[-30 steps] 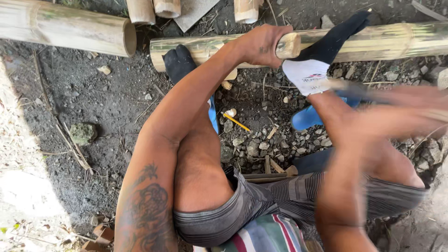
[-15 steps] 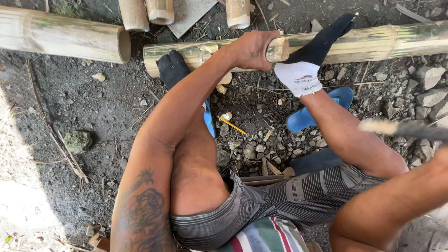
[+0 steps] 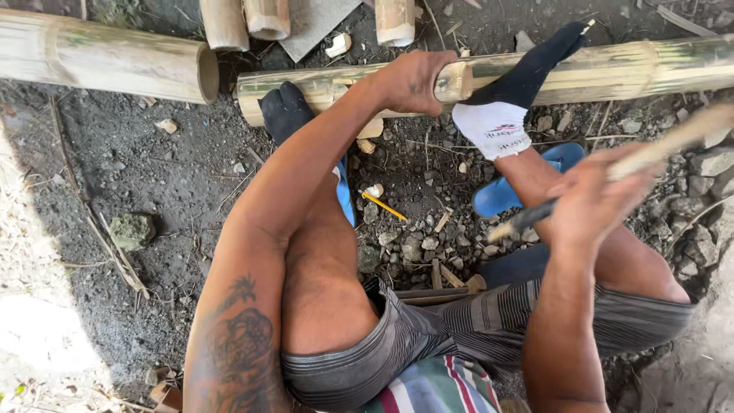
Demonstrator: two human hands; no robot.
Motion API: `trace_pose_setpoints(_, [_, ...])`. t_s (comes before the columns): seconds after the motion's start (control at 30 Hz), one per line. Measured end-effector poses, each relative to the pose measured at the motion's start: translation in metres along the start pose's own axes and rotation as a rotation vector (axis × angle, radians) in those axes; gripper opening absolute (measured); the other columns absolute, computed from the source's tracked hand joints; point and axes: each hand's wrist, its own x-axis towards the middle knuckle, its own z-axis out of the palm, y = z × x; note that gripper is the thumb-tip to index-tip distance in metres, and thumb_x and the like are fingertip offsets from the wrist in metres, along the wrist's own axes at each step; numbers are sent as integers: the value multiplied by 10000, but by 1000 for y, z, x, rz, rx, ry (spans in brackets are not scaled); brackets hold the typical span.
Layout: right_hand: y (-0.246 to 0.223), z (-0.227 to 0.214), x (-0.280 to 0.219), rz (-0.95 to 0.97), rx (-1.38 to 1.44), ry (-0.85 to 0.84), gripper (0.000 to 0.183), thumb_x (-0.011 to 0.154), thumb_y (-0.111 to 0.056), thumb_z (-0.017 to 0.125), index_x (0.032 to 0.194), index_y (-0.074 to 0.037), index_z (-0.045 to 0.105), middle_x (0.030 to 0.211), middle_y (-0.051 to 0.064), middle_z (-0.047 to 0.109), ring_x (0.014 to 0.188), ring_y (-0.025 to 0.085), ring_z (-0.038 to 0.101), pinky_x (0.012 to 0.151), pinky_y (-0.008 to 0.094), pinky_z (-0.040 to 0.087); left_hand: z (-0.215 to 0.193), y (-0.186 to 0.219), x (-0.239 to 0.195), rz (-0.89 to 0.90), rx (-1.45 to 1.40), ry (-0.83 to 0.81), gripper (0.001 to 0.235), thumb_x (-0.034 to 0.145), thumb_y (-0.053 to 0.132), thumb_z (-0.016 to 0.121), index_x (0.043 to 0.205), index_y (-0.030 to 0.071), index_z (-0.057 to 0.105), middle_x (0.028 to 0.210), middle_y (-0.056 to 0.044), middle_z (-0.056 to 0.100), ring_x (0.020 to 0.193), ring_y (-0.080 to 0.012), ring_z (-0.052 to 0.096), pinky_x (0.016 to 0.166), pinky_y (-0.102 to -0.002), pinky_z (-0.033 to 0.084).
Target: The person sits on the ground and uses a hammer and a wooden mallet to carve a hole into a large bamboo pole. They repeatedly strike the mallet to remove material from the center of the bamboo. The person also uses a pencil to mark the bamboo and fits a smaller bamboo piece into the carved hole to check the fit.
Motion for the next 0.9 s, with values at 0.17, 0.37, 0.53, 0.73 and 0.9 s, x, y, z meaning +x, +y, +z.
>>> trace_pose_setpoints(0.17, [7, 82, -14, 36, -6, -293, 143, 977, 10, 516, 1115, 17, 481, 839, 132, 572, 683, 243, 599, 629, 386, 511, -9, 23, 1, -148, 71, -58, 645, 679, 199, 856, 1234, 23, 577, 958, -190, 727, 873, -328, 719, 818, -421, 589])
trace_pose_setpoints(0.37, [30, 124, -41, -38, -59, -387, 170, 946, 46, 520, 1103, -13, 491, 828, 121, 585, 692, 238, 603, 640, 368, 503, -17, 37, -16, -27, 49, -44, 615, 690, 247, 858, 1248, 107, 641, 911, -132, 748, 785, -313, 733, 733, -416, 584])
trace_pose_setpoints(0.53, [31, 128, -56, 259, 102, -424, 87, 1005, -17, 521, 1082, -31, 483, 747, 58, 530, 549, 148, 517, 486, 307, 430, -5, 36, -58, 168, 90, 60, 520, 706, 329, 909, 1120, 120, 673, 967, -119, 768, 867, -321, 750, 743, -445, 583])
trace_pose_setpoints(0.73, [41, 126, -73, 593, 275, -517, 103, 980, -42, 509, 1047, -83, 443, 673, -8, 481, 463, 88, 471, 402, 277, 394, -12, -9, 6, -164, 145, 418, 836, 731, 442, 909, 1392, 59, 568, 933, -150, 754, 818, -291, 763, 766, -417, 615])
trace_pose_setpoints(0.9, [55, 128, -88, 521, 295, -500, 115, 975, -29, 519, 1058, -76, 455, 703, -9, 483, 478, 82, 462, 403, 276, 382, 15, 38, -58, 143, 218, 4, 598, 786, 342, 885, 1279, 99, 649, 1003, -131, 754, 875, -340, 734, 756, -462, 587])
